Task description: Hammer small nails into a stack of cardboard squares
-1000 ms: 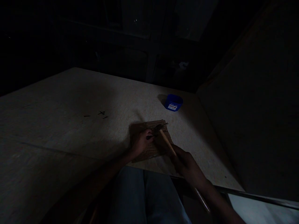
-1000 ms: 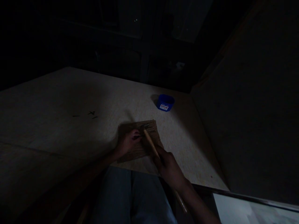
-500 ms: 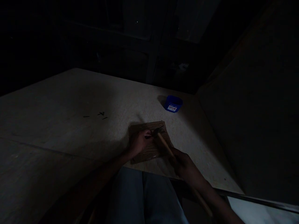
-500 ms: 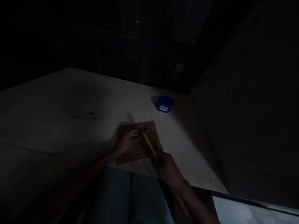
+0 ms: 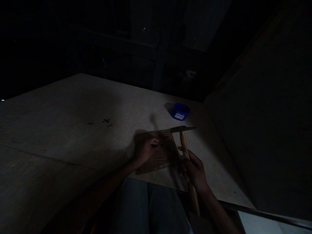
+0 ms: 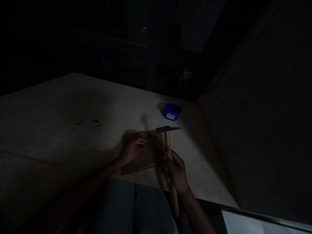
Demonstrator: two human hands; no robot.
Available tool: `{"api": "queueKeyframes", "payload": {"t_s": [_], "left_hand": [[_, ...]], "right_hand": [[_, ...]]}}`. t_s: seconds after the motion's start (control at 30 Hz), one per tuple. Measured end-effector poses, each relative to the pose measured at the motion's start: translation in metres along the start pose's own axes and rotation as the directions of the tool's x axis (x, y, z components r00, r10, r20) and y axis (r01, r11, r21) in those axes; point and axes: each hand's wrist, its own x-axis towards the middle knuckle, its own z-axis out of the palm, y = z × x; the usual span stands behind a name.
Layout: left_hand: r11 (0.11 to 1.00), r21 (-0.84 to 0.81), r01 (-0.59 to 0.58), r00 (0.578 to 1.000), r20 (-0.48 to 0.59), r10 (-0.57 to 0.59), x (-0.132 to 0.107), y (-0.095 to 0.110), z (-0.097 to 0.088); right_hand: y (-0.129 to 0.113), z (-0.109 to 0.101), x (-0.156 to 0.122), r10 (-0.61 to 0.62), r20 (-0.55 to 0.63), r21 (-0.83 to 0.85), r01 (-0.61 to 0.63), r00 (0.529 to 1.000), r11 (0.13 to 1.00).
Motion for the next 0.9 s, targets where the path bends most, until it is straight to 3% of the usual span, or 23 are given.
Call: {"api": "queueKeyframes", "payload": {"t_s": [0.3,0.47,0.63,0.73,0.83,0.9], "left_hand": [[0.997,0.053,-0.057,0.998,0.024,0.055,-0.005,0.002,-0.003],[0.989,0.049,-0.143,0.989,0.052,0.14,-0.013,0.004,-0.022],[0.945,0.186,-0.267,0.932,-0.2,0.303,-0.02,0.02,-0.061],[0.94,0.296,-0.17,0.882,-0.379,0.279,-0.022,0.013,-0.09],[0.927,0.376,0.001,0.825,-0.523,0.212,-0.023,-0.016,-0.127],[0.873,0.456,0.175,0.795,-0.589,0.148,-0.022,-0.038,-0.155]], "right_hand": [[0.028,-0.024,-0.016,0.078,-0.152,0.152,-0.054,0.985,0.987],[0.044,-0.046,-0.019,0.129,-0.215,0.259,-0.071,0.968,0.963],[0.055,-0.067,-0.011,0.184,-0.138,0.407,-0.114,0.973,0.906],[0.06,-0.08,-0.007,0.201,-0.084,0.429,-0.147,0.976,0.891],[0.065,-0.088,-0.004,0.156,-0.064,0.409,-0.117,0.986,0.905],[0.069,-0.09,-0.002,0.156,-0.04,0.437,-0.123,0.987,0.891]]}}
